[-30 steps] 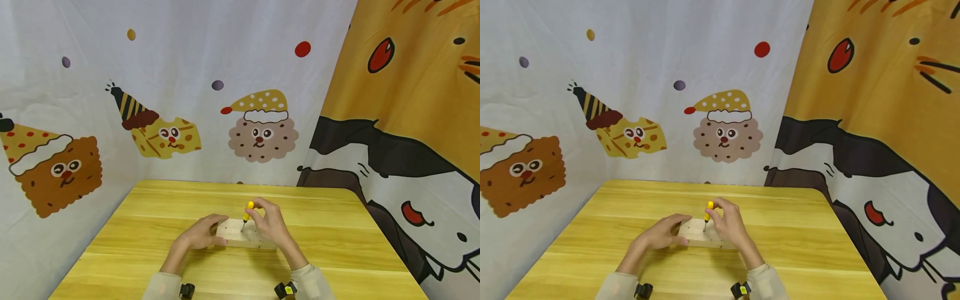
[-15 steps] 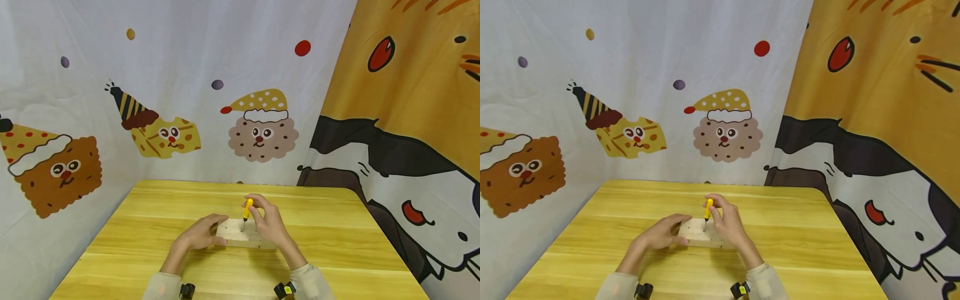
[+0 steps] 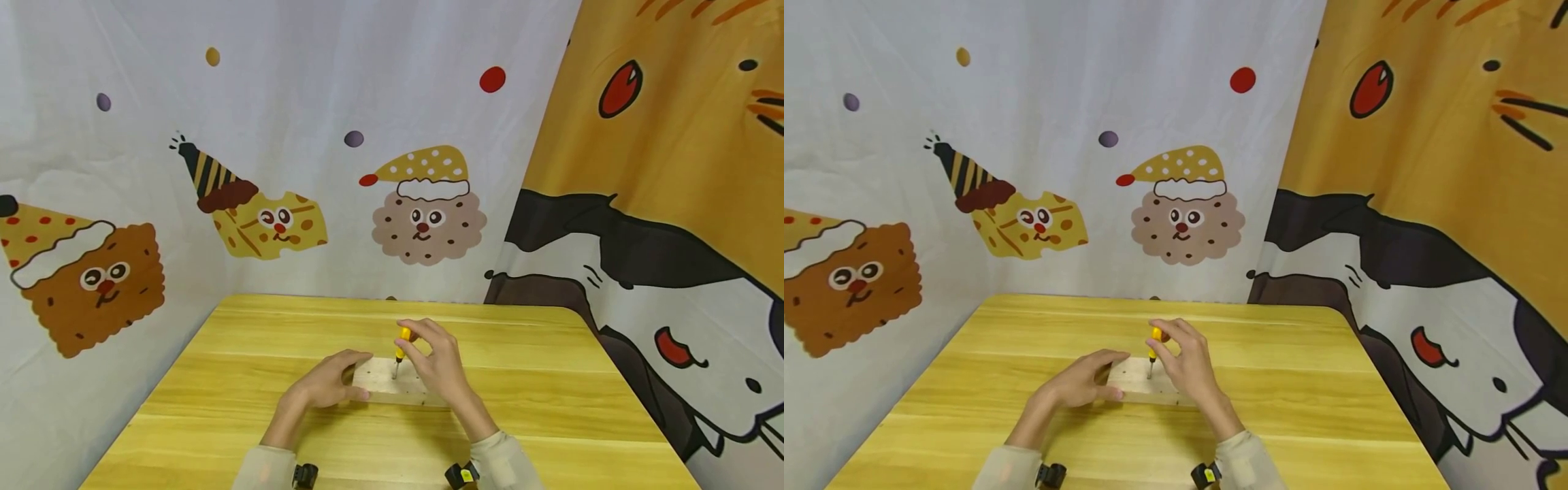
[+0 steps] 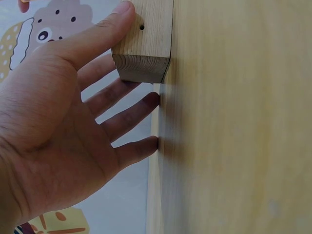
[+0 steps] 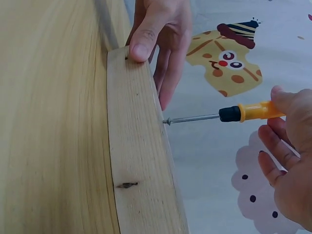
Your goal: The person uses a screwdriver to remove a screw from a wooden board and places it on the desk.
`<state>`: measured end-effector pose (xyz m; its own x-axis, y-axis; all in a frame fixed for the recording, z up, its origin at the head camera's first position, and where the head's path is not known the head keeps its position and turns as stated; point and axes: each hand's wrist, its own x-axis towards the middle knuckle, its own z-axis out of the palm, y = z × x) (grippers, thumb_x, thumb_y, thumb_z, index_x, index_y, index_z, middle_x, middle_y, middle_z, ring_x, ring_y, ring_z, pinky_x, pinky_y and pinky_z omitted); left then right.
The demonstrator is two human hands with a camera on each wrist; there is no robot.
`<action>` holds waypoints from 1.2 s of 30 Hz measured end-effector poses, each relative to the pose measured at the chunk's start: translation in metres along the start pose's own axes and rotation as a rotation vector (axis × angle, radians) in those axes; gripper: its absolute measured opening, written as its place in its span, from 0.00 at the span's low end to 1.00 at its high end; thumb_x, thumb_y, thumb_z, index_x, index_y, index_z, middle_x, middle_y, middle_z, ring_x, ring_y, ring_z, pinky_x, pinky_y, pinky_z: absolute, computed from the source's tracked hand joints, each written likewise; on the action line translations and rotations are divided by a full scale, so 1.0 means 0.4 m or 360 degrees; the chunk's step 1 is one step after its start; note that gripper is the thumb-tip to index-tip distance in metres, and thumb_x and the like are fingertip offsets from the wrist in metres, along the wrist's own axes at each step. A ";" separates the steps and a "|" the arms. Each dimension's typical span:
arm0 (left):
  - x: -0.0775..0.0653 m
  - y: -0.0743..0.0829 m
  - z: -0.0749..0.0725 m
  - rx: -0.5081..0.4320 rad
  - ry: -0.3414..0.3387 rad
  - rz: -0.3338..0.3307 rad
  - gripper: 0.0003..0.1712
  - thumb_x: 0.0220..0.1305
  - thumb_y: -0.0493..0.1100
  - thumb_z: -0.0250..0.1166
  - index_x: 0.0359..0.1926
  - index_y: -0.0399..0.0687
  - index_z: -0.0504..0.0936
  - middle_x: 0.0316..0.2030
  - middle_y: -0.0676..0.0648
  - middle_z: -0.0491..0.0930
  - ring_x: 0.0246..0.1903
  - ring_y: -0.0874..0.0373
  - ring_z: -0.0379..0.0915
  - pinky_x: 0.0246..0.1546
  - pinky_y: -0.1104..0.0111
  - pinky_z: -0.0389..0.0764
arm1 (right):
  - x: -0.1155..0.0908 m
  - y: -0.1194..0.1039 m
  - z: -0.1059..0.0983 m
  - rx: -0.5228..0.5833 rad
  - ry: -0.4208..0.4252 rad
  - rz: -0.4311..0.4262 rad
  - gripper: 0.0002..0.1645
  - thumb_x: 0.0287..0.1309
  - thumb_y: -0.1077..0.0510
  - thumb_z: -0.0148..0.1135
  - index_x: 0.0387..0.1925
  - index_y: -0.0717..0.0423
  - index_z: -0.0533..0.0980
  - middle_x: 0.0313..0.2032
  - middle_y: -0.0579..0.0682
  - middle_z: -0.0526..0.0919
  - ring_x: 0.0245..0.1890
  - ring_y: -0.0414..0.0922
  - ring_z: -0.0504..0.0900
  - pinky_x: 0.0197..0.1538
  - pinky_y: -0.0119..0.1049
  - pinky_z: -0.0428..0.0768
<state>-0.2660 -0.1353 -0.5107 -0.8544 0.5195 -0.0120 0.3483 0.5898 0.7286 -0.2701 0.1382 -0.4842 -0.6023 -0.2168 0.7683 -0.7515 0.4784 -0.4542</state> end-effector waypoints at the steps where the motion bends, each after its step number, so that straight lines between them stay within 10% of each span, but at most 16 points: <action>1: 0.000 0.000 0.000 -0.0003 -0.0003 0.0000 0.47 0.72 0.52 0.80 0.84 0.45 0.72 0.81 0.36 0.73 0.80 0.30 0.70 0.79 0.30 0.74 | 0.000 -0.001 0.000 0.0007 0.0002 0.0006 0.22 0.65 0.65 0.82 0.60 0.52 0.90 0.40 0.48 0.91 0.41 0.44 0.90 0.44 0.36 0.89; 19: 0.002 -0.004 -0.002 0.0040 0.0026 0.0023 0.47 0.71 0.57 0.81 0.83 0.46 0.74 0.80 0.36 0.75 0.78 0.30 0.71 0.77 0.28 0.73 | 0.000 -0.026 -0.005 0.0115 -0.0118 0.0223 0.20 0.74 0.68 0.72 0.64 0.56 0.85 0.47 0.51 0.94 0.46 0.48 0.92 0.53 0.50 0.94; 36: 0.000 -0.002 -0.001 0.0007 0.0001 -0.0007 0.47 0.71 0.53 0.81 0.84 0.46 0.73 0.80 0.37 0.74 0.80 0.31 0.70 0.79 0.30 0.72 | 0.001 -0.015 0.002 0.0048 0.0018 0.0027 0.21 0.65 0.65 0.82 0.57 0.52 0.88 0.43 0.48 0.90 0.42 0.45 0.90 0.48 0.42 0.93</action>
<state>-0.2666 -0.1361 -0.5109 -0.8561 0.5165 -0.0149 0.3461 0.5947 0.7256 -0.2661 0.1344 -0.4814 -0.6119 -0.1990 0.7655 -0.7492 0.4561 -0.4803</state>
